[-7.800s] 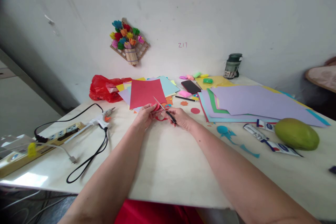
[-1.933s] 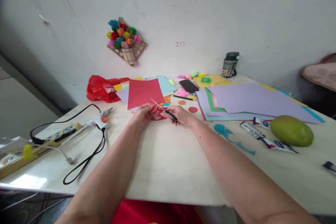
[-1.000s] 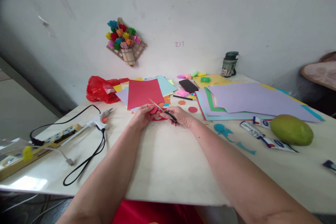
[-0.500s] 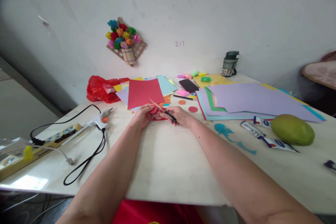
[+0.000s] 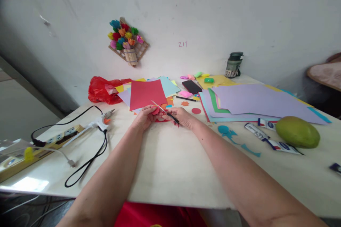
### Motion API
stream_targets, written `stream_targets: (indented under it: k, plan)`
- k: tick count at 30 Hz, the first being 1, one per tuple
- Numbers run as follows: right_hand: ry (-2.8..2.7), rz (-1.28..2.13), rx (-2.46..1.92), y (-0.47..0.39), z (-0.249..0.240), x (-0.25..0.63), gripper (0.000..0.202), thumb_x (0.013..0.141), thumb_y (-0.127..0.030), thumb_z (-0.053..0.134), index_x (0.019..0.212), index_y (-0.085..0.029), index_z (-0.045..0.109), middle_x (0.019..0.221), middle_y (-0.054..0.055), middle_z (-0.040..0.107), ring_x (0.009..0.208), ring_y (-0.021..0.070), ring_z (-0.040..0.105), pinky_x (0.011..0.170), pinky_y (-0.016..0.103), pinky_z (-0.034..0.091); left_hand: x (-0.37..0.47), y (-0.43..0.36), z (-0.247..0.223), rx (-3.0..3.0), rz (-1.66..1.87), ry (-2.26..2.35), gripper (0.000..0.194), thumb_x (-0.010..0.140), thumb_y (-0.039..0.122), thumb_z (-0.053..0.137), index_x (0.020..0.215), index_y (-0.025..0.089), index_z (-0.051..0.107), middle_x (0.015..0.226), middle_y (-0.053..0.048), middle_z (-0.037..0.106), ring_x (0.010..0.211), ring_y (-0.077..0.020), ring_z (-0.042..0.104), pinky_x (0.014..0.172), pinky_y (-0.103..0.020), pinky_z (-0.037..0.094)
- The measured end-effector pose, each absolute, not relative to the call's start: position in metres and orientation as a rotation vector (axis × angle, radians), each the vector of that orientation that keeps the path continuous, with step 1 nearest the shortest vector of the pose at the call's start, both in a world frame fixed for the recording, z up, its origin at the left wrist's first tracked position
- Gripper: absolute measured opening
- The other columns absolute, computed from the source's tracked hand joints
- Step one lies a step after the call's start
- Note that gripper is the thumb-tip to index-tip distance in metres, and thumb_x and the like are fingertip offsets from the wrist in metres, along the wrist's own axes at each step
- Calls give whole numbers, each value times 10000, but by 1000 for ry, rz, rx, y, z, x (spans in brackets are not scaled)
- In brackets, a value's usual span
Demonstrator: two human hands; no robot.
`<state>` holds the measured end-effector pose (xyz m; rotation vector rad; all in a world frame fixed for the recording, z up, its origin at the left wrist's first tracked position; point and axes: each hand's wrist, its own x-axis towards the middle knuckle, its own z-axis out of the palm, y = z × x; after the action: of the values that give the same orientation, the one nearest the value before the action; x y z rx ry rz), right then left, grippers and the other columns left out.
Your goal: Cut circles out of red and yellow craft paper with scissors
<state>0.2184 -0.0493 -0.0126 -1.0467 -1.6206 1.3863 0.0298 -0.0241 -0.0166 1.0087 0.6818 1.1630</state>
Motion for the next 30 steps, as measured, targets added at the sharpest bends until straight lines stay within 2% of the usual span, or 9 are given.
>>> stream_targets:
  k: [6, 9, 12, 15, 19, 23, 27, 30]
  plan:
    - [-1592, 1401, -1057, -45, -19, 218, 355, 698, -431, 714, 893, -150, 621, 446, -74, 509, 342, 64, 413, 334, 178, 332, 27, -17, -23, 997, 1244, 722, 234, 626, 247, 766, 703, 149, 568, 672, -34, 664, 558, -166, 649, 628, -314, 545]
    - [-1557, 1371, -1097, -44, -21, 219, 337, 727, -458, 695, 836, -153, 602, 464, -43, 557, 318, 65, 446, 307, 176, 294, 25, -16, -22, 1005, 1313, 758, 274, 611, 298, 779, 734, 153, 582, 656, -12, 655, 543, -155, 643, 595, -278, 520]
    - [-1530, 1310, -1124, -46, -17, 219, 343, 704, -458, 721, 778, -139, 617, 488, -17, 580, 326, 63, 461, 291, 173, 263, 24, -15, -20, 1024, 1365, 742, 287, 619, 326, 786, 739, 151, 594, 619, 1, 636, 533, -147, 641, 580, -255, 500]
    - [-1507, 1259, -1117, -46, -16, 218, 362, 650, -452, 769, 770, -131, 653, 491, -19, 571, 353, 64, 457, 305, 176, 318, 24, -15, -19, 1035, 1376, 706, 280, 636, 322, 792, 750, 153, 599, 622, -3, 650, 556, -153, 659, 598, -254, 502]
    - [-1511, 1178, -1095, -39, -23, 215, 389, 593, -446, 811, 792, -134, 692, 482, -29, 549, 367, 63, 431, 332, 193, 390, 24, -15, -19, 1011, 1409, 671, 316, 640, 296, 807, 843, 160, 607, 743, -30, 710, 693, -172, 705, 690, -263, 520]
    - [-1495, 1112, -1184, -37, -23, 213, 401, 544, -428, 838, 808, -156, 706, 503, -30, 542, 393, 71, 429, 328, 201, 400, 23, -17, -17, 985, 1437, 657, 328, 639, 301, 816, 755, 167, 540, 753, -47, 719, 753, -191, 715, 719, -272, 523]
    - [-1585, 1005, -1288, -40, -22, 213, 378, 581, -433, 811, 844, -179, 711, 529, -31, 551, 409, 81, 427, 351, 216, 402, 23, -18, -15, 976, 1441, 665, 311, 645, 322, 803, 759, 157, 565, 768, -70, 727, 736, -203, 714, 683, -275, 520]
    - [-1725, 805, -1317, -40, -25, 215, 367, 634, -437, 767, 916, -207, 718, 577, -21, 598, 460, 109, 489, 424, 233, 408, 21, -19, -12, 967, 1476, 692, 308, 642, 340, 787, 792, 151, 596, 777, -78, 728, 703, -195, 705, 646, -267, 508]
